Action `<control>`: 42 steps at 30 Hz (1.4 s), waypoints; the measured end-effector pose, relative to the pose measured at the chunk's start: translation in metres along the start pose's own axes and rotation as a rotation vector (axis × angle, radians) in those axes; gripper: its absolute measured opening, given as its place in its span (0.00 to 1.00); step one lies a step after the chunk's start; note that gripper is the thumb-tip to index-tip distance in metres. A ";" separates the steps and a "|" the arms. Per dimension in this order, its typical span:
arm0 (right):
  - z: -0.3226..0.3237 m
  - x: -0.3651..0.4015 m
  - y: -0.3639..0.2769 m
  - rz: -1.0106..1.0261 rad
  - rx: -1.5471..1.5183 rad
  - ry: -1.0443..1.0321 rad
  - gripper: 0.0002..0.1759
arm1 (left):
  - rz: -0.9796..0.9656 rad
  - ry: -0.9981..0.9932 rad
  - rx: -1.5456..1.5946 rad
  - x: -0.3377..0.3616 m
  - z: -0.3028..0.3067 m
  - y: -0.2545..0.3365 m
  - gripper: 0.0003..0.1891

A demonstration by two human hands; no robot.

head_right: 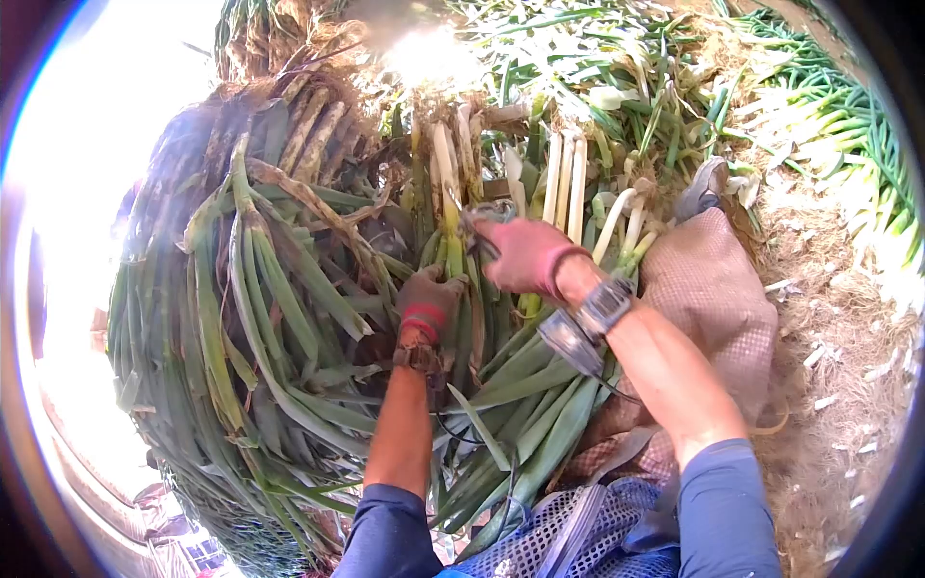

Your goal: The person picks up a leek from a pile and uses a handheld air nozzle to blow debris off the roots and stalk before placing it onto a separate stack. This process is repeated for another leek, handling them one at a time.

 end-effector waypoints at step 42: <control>-0.026 0.014 0.006 -0.012 0.137 0.100 0.38 | -0.023 -0.088 0.208 -0.003 0.003 -0.010 0.25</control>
Point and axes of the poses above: each hand's wrist, its own x-axis away from the middle knuckle, its own z-axis out of the back of the hand, y = z × x, the point moved 3 cm from there along -x, towards the middle knuckle, and after that the axes turned 14 degrees about -y, right-handed, at the moved point
